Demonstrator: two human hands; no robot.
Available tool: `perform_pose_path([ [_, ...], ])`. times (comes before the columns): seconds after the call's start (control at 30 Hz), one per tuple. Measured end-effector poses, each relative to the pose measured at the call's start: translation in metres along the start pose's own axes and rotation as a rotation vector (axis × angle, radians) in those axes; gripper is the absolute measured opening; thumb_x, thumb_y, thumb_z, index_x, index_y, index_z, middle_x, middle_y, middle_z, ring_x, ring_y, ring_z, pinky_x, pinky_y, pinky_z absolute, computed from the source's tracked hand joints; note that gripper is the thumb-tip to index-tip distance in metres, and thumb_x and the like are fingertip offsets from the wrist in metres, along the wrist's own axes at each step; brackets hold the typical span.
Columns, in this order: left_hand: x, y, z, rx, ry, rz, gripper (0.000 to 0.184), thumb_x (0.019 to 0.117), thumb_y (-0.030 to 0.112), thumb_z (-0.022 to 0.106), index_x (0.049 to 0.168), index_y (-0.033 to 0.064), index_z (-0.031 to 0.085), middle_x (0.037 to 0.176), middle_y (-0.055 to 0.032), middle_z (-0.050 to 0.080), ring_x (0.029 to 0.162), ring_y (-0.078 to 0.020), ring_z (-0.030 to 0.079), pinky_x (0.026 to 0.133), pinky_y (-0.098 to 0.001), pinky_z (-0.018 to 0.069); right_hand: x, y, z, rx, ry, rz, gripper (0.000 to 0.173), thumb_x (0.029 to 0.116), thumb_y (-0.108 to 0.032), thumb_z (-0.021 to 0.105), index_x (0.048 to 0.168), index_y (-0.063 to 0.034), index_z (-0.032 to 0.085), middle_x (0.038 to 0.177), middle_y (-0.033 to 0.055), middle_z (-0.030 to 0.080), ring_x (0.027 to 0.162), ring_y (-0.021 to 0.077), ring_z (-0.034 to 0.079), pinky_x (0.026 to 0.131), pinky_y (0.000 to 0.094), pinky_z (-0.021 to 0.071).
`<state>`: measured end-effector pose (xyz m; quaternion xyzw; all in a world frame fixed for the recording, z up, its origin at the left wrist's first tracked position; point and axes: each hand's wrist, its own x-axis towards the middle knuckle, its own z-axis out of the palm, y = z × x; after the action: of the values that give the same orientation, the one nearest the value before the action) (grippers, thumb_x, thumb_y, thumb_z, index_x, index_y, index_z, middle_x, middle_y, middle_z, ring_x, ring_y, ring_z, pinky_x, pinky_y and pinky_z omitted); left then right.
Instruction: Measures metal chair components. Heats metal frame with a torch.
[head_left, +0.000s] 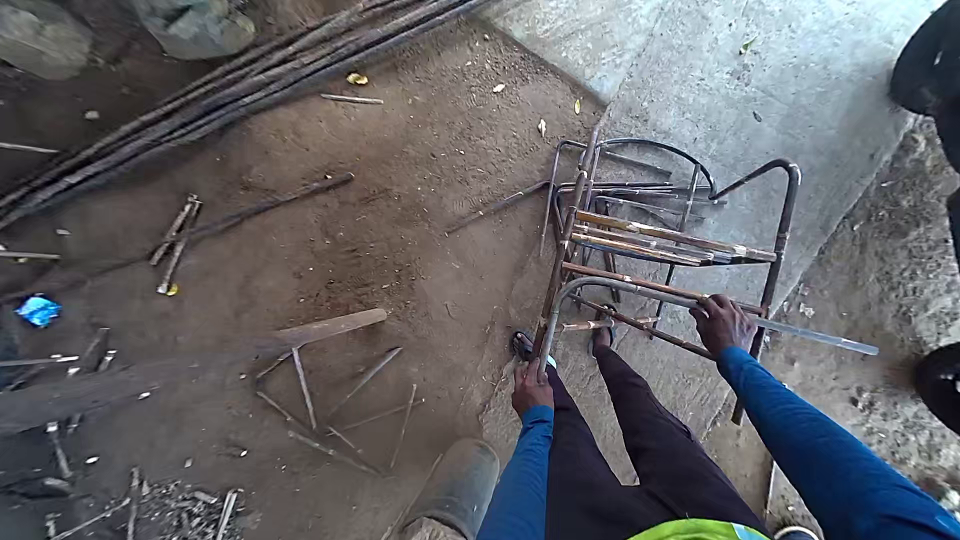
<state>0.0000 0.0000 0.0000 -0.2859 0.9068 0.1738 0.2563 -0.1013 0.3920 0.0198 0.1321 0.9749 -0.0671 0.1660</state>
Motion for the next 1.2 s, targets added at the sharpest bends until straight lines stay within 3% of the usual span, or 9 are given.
perform_pose_path([
  [0.33,0.010,-0.019,0.000,-0.173,0.042,0.099,0.031,0.0865,0.021,0.081,0.116,0.0129,0.077,0.125,-0.0102,0.071,0.107,-0.0294,0.071,0.091,-0.0535,0.0583,0.000,-0.005,0.000,-0.027,-0.019,0.014,0.023,0.0998,-0.031,0.067,0.117,-0.0187,0.076,0.127,0.0089,0.070,0.114,0.0334,0.068,0.086,0.0582,0.0564],
  [0.73,0.019,-0.020,-0.003,-0.083,-0.022,0.124,0.034,0.0850,0.019,0.082,0.117,0.0096,0.075,0.125,-0.0135,0.068,0.103,-0.0272,0.071,0.088,-0.0474,0.0604,0.006,-0.003,0.009,-0.027,-0.045,0.023,0.021,0.1004,-0.031,0.066,0.117,-0.0230,0.075,0.125,0.0052,0.071,0.118,0.0286,0.065,0.096,0.0552,0.0524],
  [0.8,0.019,-0.018,-0.003,-0.062,-0.036,0.128,0.038,0.0838,0.023,0.084,0.117,0.0084,0.074,0.127,-0.0158,0.066,0.103,-0.0284,0.070,0.088,-0.0476,0.0601,0.009,-0.002,0.011,-0.021,-0.043,0.015,0.022,0.0996,-0.034,0.067,0.117,-0.0219,0.075,0.125,0.0070,0.070,0.120,0.0297,0.064,0.100,0.0558,0.0503],
  [0.9,0.010,-0.006,-0.013,0.034,-0.077,0.056,0.049,0.0869,0.043,0.080,0.124,0.0128,0.072,0.132,-0.0150,0.064,0.110,-0.0313,0.069,0.089,-0.0526,0.0590,0.013,0.003,0.007,-0.017,-0.050,-0.096,0.028,0.0977,-0.038,0.069,0.114,-0.0161,0.074,0.121,0.0102,0.069,0.116,0.0315,0.064,0.104,0.0555,0.0474],
  [0.97,0.000,-0.004,-0.027,0.112,-0.046,-0.023,0.051,0.0924,0.054,0.068,0.123,0.0139,0.072,0.124,-0.0137,0.070,0.106,-0.0319,0.071,0.086,-0.0561,0.0581,0.008,0.000,-0.012,-0.004,-0.150,-0.185,0.036,0.0993,-0.045,0.065,0.115,-0.0130,0.069,0.114,0.0111,0.069,0.109,0.0311,0.067,0.098,0.0540,0.0520],
  [1.07,-0.006,-0.014,-0.066,0.141,0.038,-0.110,0.063,0.0931,0.069,0.058,0.114,0.0116,0.075,0.104,-0.0156,0.076,0.097,-0.0348,0.074,0.082,-0.0605,0.0570,-0.018,-0.017,-0.071,0.020,-0.407,-0.235,0.047,0.0998,-0.056,0.057,0.120,-0.0147,0.062,0.095,0.0109,0.072,0.088,0.0332,0.072,0.076,0.0572,0.0574],
  [1.13,-0.001,-0.039,-0.100,0.159,0.147,-0.057,0.060,0.0920,0.065,0.063,0.107,0.0081,0.076,0.095,-0.0186,0.076,0.090,-0.0392,0.074,0.077,-0.0638,0.0566,-0.053,-0.037,-0.116,0.091,-0.573,-0.263,0.052,0.0995,-0.060,0.054,0.126,-0.0162,0.062,0.088,0.0106,0.072,0.082,0.0333,0.072,0.074,0.0584,0.0577],
  [1.2,0.011,-0.070,-0.143,0.193,0.256,0.025,0.055,0.0909,0.058,0.068,0.104,0.0044,0.076,0.094,-0.0212,0.075,0.088,-0.0421,0.074,0.077,-0.0655,0.0565,-0.105,-0.069,-0.165,0.182,-0.672,-0.300,0.054,0.1022,-0.061,0.048,0.121,-0.0128,0.063,0.084,0.0134,0.069,0.079,0.0349,0.071,0.071,0.0589,0.0576],
])
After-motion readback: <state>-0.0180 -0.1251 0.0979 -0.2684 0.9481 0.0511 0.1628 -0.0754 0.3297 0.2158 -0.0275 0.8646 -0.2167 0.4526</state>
